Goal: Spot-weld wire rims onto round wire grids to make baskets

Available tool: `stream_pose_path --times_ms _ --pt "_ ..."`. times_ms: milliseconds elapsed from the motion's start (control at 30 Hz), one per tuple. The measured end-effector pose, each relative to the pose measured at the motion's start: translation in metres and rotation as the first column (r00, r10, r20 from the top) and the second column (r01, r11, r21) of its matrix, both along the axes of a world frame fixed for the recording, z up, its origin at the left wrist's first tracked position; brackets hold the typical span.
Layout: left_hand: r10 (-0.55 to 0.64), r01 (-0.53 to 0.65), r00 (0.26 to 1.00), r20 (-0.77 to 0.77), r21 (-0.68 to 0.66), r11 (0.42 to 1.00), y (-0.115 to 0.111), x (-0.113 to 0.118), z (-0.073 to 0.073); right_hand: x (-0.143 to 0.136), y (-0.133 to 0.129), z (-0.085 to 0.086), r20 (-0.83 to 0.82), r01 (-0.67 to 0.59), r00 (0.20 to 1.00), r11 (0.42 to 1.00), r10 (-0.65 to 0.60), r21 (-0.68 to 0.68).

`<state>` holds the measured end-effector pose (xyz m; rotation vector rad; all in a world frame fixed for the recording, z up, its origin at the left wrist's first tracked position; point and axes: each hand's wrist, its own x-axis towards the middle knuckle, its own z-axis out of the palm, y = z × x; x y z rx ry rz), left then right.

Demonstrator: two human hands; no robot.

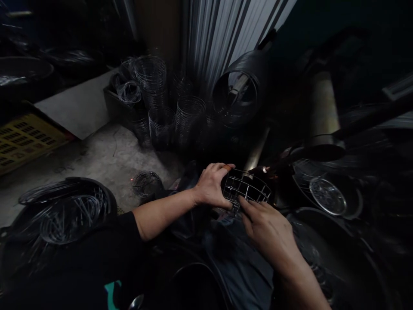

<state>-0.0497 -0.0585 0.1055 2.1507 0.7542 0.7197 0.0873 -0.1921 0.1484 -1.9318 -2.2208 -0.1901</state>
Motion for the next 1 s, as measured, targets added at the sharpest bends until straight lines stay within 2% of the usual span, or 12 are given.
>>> stream_pose_path --times_ms 133,300,600,833,1000 --pt "-0.011 0.01 1.0 -0.008 -0.021 1.0 0.003 0.008 0.002 0.009 -0.002 -0.009 -0.135 -0.044 0.988 0.981 0.07 0.187" --pt "-0.003 0.002 1.0 -0.014 -0.018 1.0 0.01 0.025 0.004 0.031 0.007 -0.013 -0.185 -0.078 0.973 0.954 0.136 0.291" --pt "0.025 -0.033 0.995 -0.093 -0.087 0.996 0.027 0.046 0.015 0.054 0.028 -0.007 -0.205 -0.046 0.973 0.963 0.103 0.266" --pt "0.02 -0.031 0.991 -0.133 -0.085 0.996 0.031 0.049 0.015 0.054 0.029 -0.009 -0.25 0.009 0.966 0.964 0.06 0.267" --pt "0.054 -0.067 0.984 -0.173 -0.07 0.995 0.043 0.062 0.014 0.064 0.045 -0.01 -0.232 0.045 0.972 0.953 0.027 0.298"
